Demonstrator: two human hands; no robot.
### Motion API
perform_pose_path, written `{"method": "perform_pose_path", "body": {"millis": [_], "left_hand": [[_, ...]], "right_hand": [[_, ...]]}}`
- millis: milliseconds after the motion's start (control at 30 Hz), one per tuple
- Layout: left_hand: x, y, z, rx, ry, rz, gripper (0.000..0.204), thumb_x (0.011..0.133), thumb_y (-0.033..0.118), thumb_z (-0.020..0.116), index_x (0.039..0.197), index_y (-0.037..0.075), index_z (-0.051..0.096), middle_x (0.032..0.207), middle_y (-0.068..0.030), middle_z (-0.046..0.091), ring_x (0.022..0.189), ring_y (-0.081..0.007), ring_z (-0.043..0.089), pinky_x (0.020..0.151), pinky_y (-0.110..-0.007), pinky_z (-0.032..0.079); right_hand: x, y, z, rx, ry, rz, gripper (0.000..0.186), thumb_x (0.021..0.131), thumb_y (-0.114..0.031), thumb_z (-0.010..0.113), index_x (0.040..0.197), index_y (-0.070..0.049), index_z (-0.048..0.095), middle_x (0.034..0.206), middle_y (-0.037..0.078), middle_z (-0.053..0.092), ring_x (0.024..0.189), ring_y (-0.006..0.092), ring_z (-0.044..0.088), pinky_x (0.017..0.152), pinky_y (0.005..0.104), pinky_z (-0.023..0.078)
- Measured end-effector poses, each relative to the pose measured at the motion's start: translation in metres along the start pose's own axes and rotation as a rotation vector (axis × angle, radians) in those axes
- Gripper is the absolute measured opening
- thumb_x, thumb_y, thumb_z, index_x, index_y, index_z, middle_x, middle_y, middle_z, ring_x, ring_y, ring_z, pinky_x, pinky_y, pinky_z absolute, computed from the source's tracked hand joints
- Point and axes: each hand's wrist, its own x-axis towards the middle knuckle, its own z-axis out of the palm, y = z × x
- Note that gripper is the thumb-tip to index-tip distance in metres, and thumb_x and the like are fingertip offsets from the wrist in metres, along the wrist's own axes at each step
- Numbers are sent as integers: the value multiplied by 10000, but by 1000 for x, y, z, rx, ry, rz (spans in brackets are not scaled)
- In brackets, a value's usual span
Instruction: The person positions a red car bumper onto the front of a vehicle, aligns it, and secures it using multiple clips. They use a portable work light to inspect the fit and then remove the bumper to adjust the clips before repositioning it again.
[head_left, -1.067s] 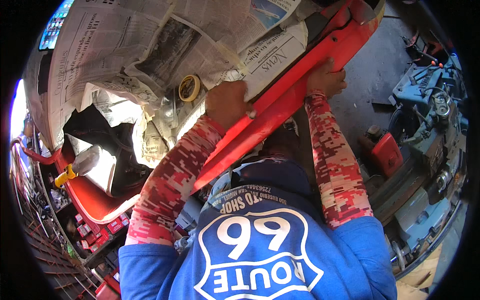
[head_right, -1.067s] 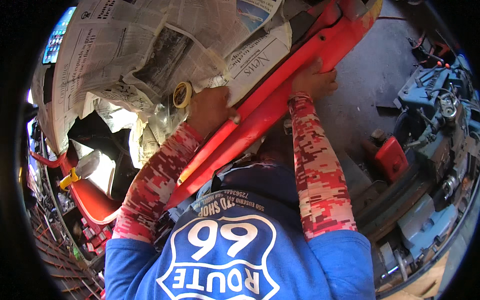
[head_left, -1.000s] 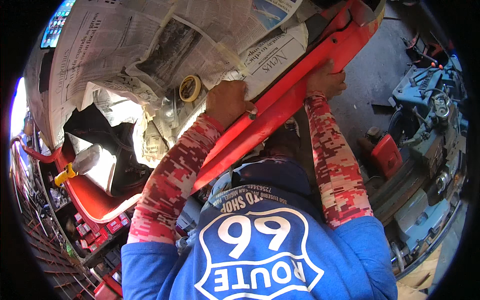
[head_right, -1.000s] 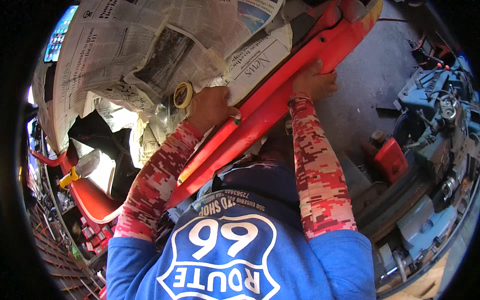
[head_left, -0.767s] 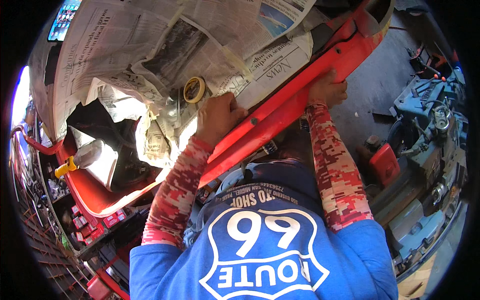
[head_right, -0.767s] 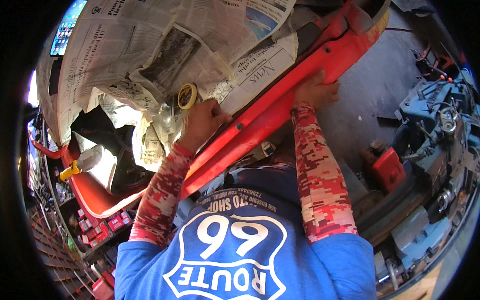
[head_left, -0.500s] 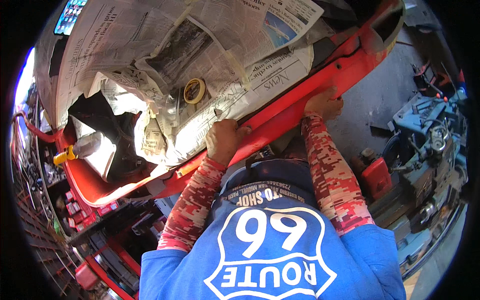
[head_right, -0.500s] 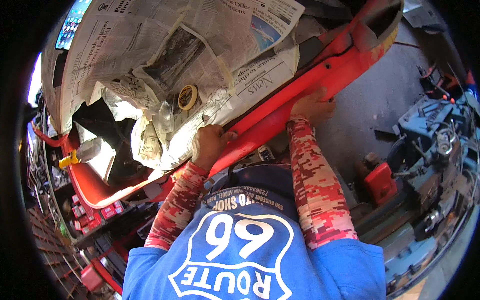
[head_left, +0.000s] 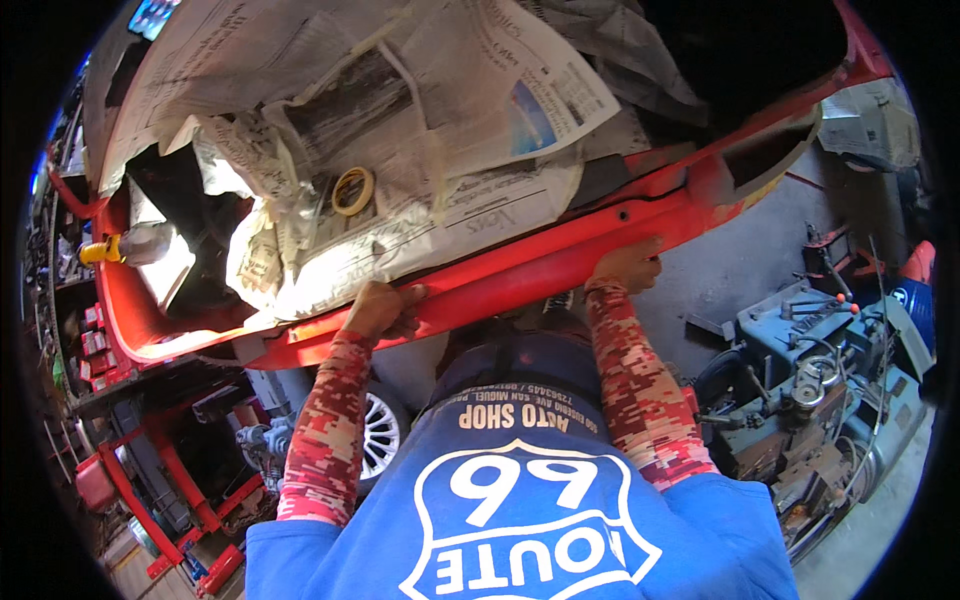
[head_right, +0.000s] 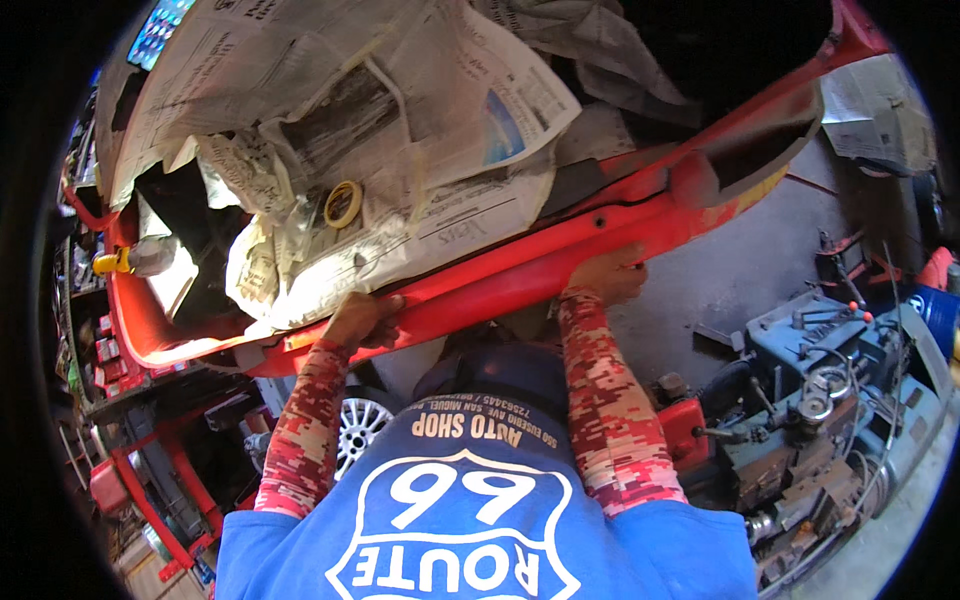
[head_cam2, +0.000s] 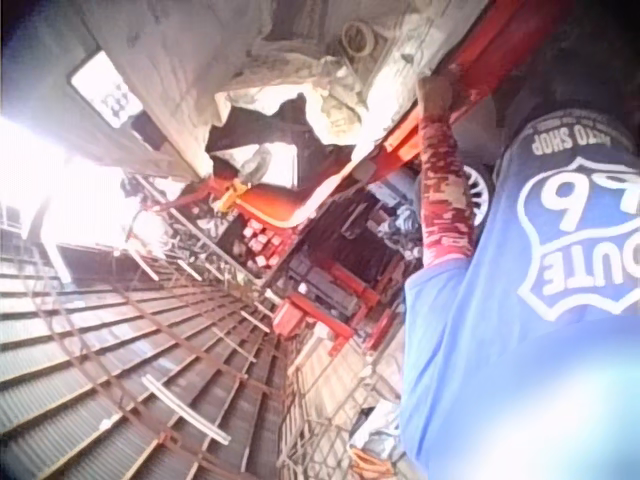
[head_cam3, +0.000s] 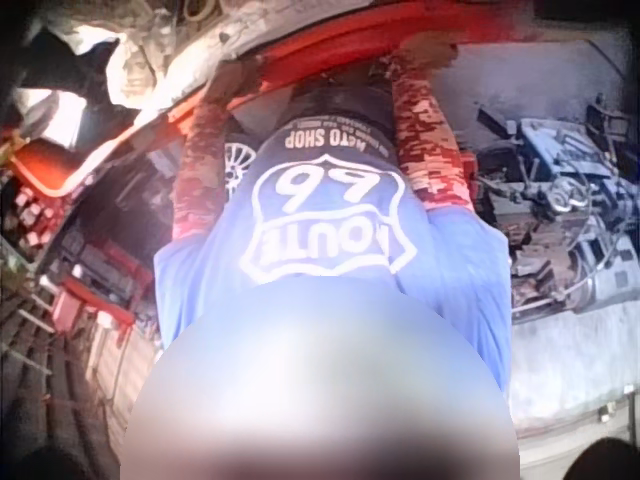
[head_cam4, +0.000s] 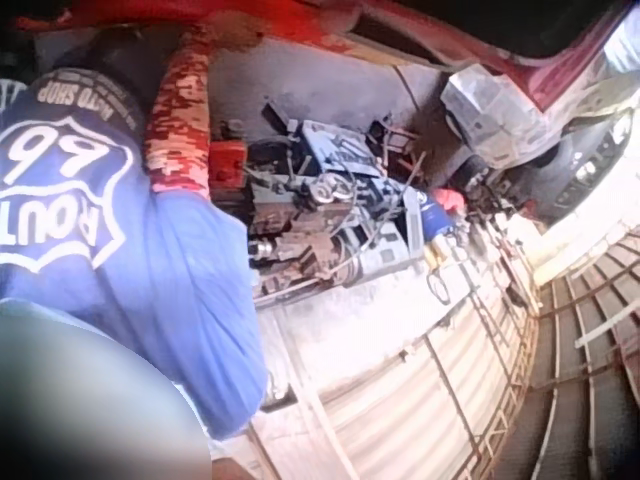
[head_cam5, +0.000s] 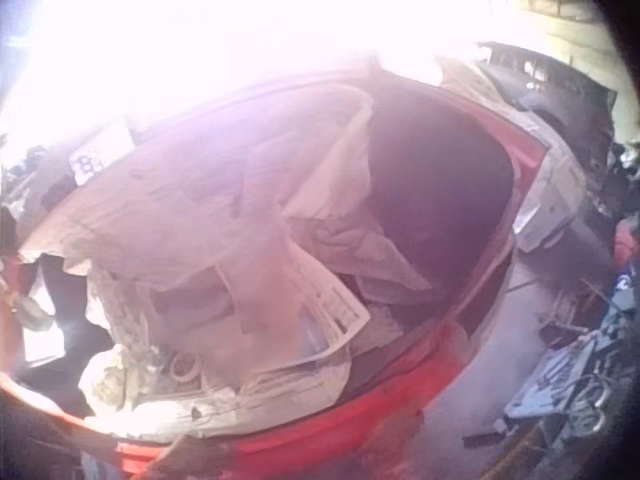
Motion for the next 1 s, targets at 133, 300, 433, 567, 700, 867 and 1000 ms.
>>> {"method": "perform_pose_path", "body": {"millis": [133, 300, 433, 567, 700, 867, 1000], "left_hand": [[4, -4, 2, -143, 23, 28, 372, 878, 328, 837, 773, 9, 677, 665, -106, 680, 518, -209, 684, 398, -288, 439], [12, -22, 3, -222, 43, 61, 298, 881, 304, 831, 811, 32, 730, 656, -51, 654, 487, -157, 625, 430, -274, 464], [15, -33, 2, -253, 19, 129, 349, 916, 329, 775, 974, -14, 754, 678, -40, 659, 547, -161, 669, 496, -293, 544], [13, -33, 2, -215, 7, 126, 387, 943, 356, 741, 998, -26, 751, 686, -58, 688, 564, -167, 691, 491, -294, 544], [9, -14, -4, 61, -53, 90, 470, 989, 419, 661, 877, -28, 752, 710, -124, 735, 547, -167, 691, 506, -289, 545], [-7, 39, 21, 790, -209, 339, 444, 974, 411, 679, 739, 36, 717, 643, -148, 691, 546, -234, 676, 528, -349, 518], [-30, 105, 92, 572, -16, 872, 326, 943, 328, 712, 825, 24, 710, 731, -146, 676, 699, -312, 677, 666, -393, 522]], "right_hand": [[8, 13, 4, 110, -92, -78, 681, 1060, -517, 452, 1137, 141, 607, 1104, 363, 633, 1040, 526, 622, 865, 577, 502], [16, 23, -1, 98, -192, -219, 662, 1082, -503, 407, 1120, 144, 541, 1115, 359, 585, 1067, 498, 578, 952, 534, 453], [42, 33, -17, 108, -433, -278, 659, 1084, -523, 392, 1185, 120, 490, 1180, 329, 569, 1116, 449, 570, 992, 491, 436], [72, 46, -28, 72, -666, -253, 700, 1059, -601, 397, 1173, 83, 493, 1121, 273, 580, 1031, 380, 584, 909, 448, 457], [95, 31, -42, -66, -882, -314, 717, 1035, -639, 438, 1188, 57, 521, 1044, 201, 616, 982, 318, 605, 880, 420, 485], [139, -40, -78, -452, -1369, 29, 440, 1022, -412, 538, 1197, -10, 577, 981, 103, 613, 877, 192, 607, 776, 326, 507], [138, -78, -111, -264, -1673, -238, 261, 965, -139, 517, 1194, -30, 581, 974, 66, 609, 831, 130, 600, 693, 286, 510]]}}
